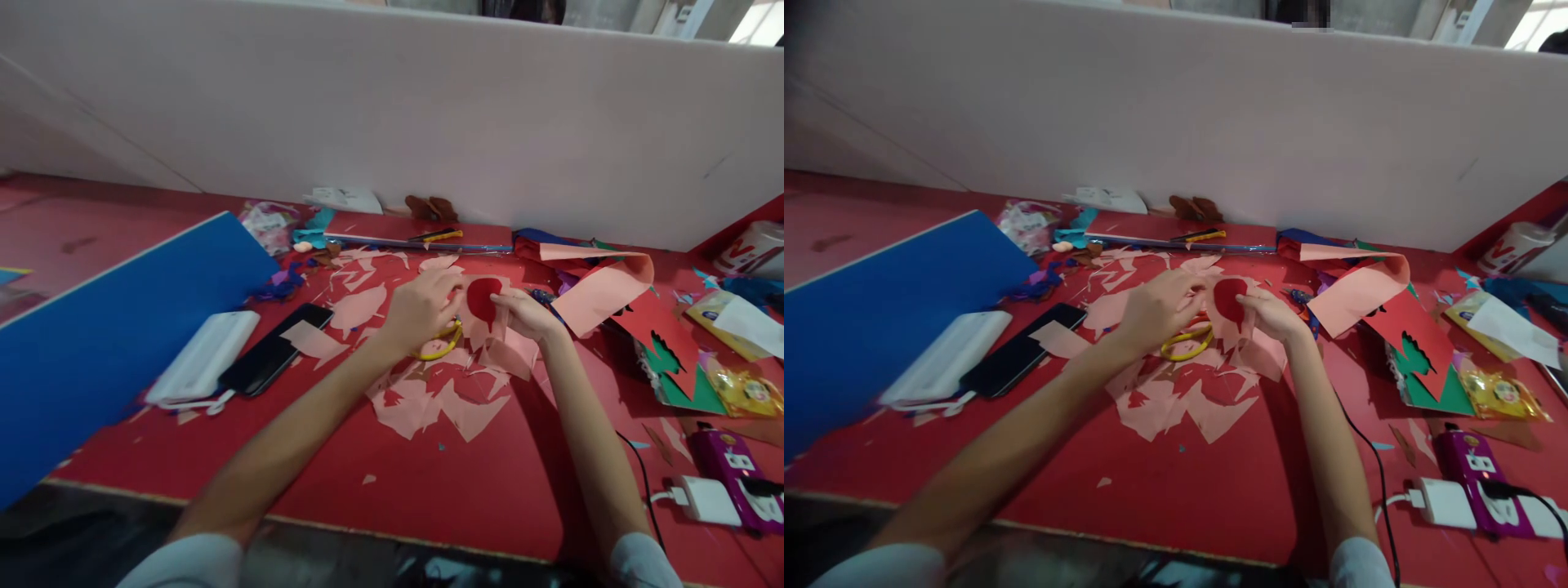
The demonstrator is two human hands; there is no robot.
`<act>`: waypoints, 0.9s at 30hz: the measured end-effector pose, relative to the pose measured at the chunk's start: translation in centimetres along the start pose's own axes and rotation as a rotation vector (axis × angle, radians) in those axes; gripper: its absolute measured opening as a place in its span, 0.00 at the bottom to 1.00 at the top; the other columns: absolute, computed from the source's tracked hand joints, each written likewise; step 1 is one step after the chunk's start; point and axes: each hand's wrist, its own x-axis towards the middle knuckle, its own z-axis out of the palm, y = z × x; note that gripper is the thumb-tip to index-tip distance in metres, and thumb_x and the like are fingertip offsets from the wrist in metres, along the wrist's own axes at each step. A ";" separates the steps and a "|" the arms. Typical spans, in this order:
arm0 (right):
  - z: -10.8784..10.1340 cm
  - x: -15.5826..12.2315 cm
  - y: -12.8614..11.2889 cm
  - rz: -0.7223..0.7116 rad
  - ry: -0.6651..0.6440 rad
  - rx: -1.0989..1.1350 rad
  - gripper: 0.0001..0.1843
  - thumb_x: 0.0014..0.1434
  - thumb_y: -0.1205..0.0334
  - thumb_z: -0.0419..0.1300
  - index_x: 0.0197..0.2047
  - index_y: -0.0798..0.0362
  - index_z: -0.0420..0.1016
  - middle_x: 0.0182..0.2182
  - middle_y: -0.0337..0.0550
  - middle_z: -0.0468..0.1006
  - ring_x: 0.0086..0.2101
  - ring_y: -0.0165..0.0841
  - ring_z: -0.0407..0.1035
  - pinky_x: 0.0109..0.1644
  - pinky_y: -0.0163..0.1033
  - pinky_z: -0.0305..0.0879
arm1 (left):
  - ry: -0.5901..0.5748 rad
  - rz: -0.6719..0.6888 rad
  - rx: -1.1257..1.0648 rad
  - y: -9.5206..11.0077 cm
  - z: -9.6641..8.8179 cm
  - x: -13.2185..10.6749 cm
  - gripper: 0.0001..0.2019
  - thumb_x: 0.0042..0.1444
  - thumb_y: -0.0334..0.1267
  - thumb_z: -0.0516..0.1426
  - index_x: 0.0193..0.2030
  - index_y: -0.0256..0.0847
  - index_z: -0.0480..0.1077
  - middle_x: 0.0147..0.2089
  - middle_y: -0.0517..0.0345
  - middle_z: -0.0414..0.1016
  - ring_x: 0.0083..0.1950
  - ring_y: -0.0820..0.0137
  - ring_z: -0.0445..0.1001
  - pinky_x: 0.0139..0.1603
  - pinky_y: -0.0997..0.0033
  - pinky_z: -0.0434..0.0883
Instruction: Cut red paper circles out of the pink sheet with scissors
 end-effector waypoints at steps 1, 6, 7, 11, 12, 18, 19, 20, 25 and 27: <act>0.2 0.1 0.3 0.017 -0.019 0.004 0.12 0.39 0.62 0.70 0.23 0.54 0.70 0.20 0.31 0.73 0.24 0.23 0.66 0.31 0.29 0.63 | -0.036 0.003 -0.014 0.2 0.4 -0.2 0.12 0.60 0.39 0.50 0.48 0.40 0.69 0.46 0.51 0.75 0.49 0.64 0.72 0.44 0.68 0.68; 0.9 0.2 0.9 0.018 -0.071 -0.058 0.08 0.45 0.61 0.65 0.29 0.52 0.73 0.27 0.36 0.78 0.31 0.28 0.70 0.39 0.33 0.67 | -0.102 -0.104 -0.056 0.5 2.1 -0.4 0.20 0.59 0.42 0.53 0.56 0.39 0.62 0.57 0.46 0.68 0.58 0.59 0.66 0.51 0.62 0.68; 1.0 0.2 0.8 0.012 -0.064 -0.088 0.06 0.46 0.61 0.64 0.29 0.52 0.73 0.29 0.37 0.79 0.32 0.28 0.71 0.40 0.34 0.67 | -0.099 -0.129 -0.052 0.6 2.2 -0.3 0.20 0.59 0.42 0.54 0.56 0.39 0.62 0.57 0.46 0.67 0.58 0.58 0.66 0.51 0.62 0.68; 1.0 0.3 1.0 -0.004 -0.005 -0.150 0.04 0.50 0.62 0.60 0.32 0.51 0.73 0.32 0.38 0.80 0.36 0.29 0.72 0.42 0.35 0.67 | -0.083 -0.223 -0.052 0.9 2.5 -0.1 0.18 0.57 0.41 0.55 0.54 0.40 0.64 0.57 0.46 0.65 0.58 0.57 0.65 0.49 0.62 0.69; 0.9 0.4 1.1 -0.003 0.007 -0.152 0.05 0.51 0.62 0.60 0.33 0.51 0.73 0.33 0.38 0.80 0.37 0.29 0.72 0.42 0.35 0.67 | -0.069 -0.243 -0.074 0.9 2.7 0.0 0.17 0.57 0.40 0.55 0.53 0.40 0.64 0.57 0.46 0.65 0.58 0.57 0.65 0.49 0.62 0.69; 0.5 0.3 0.9 0.017 0.017 -0.033 0.07 0.47 0.62 0.64 0.31 0.53 0.73 0.31 0.40 0.80 0.34 0.29 0.72 0.42 0.34 0.68 | -0.089 -0.299 -0.479 -0.2 4.4 0.8 0.06 0.53 0.36 0.55 0.38 0.37 0.66 0.48 0.49 0.69 0.51 0.63 0.69 0.50 0.63 0.68; 0.4 0.2 0.7 0.010 0.006 -0.011 0.07 0.47 0.62 0.65 0.31 0.53 0.74 0.31 0.40 0.80 0.34 0.29 0.73 0.43 0.34 0.68 | -0.118 -0.331 -0.572 -0.6 4.6 1.0 0.06 0.53 0.36 0.54 0.37 0.37 0.66 0.44 0.51 0.71 0.46 0.65 0.71 0.47 0.64 0.69; 0.4 0.0 0.4 0.000 -0.007 0.002 0.07 0.47 0.62 0.65 0.32 0.53 0.74 0.31 0.40 0.80 0.35 0.29 0.73 0.44 0.35 0.68 | -0.135 -0.357 -0.650 -0.8 4.8 1.1 0.06 0.54 0.37 0.54 0.37 0.37 0.66 0.40 0.53 0.71 0.42 0.67 0.71 0.44 0.65 0.70; 0.5 -0.5 -0.3 -0.016 -0.015 -0.016 0.06 0.50 0.60 0.63 0.32 0.53 0.75 0.33 0.40 0.81 0.38 0.31 0.74 0.47 0.36 0.68 | -0.162 -0.415 -0.830 -1.3 5.1 1.6 0.08 0.51 0.40 0.55 0.35 0.38 0.67 0.35 0.58 0.71 0.36 0.69 0.70 0.37 0.68 0.69; 0.4 -0.6 -0.3 -0.012 -0.033 -0.031 0.07 0.50 0.59 0.62 0.32 0.53 0.75 0.33 0.41 0.81 0.38 0.32 0.74 0.47 0.37 0.68 | -0.163 -0.400 -0.854 -1.0 4.9 1.8 0.09 0.49 0.40 0.55 0.35 0.38 0.67 0.36 0.57 0.71 0.37 0.69 0.70 0.38 0.69 0.69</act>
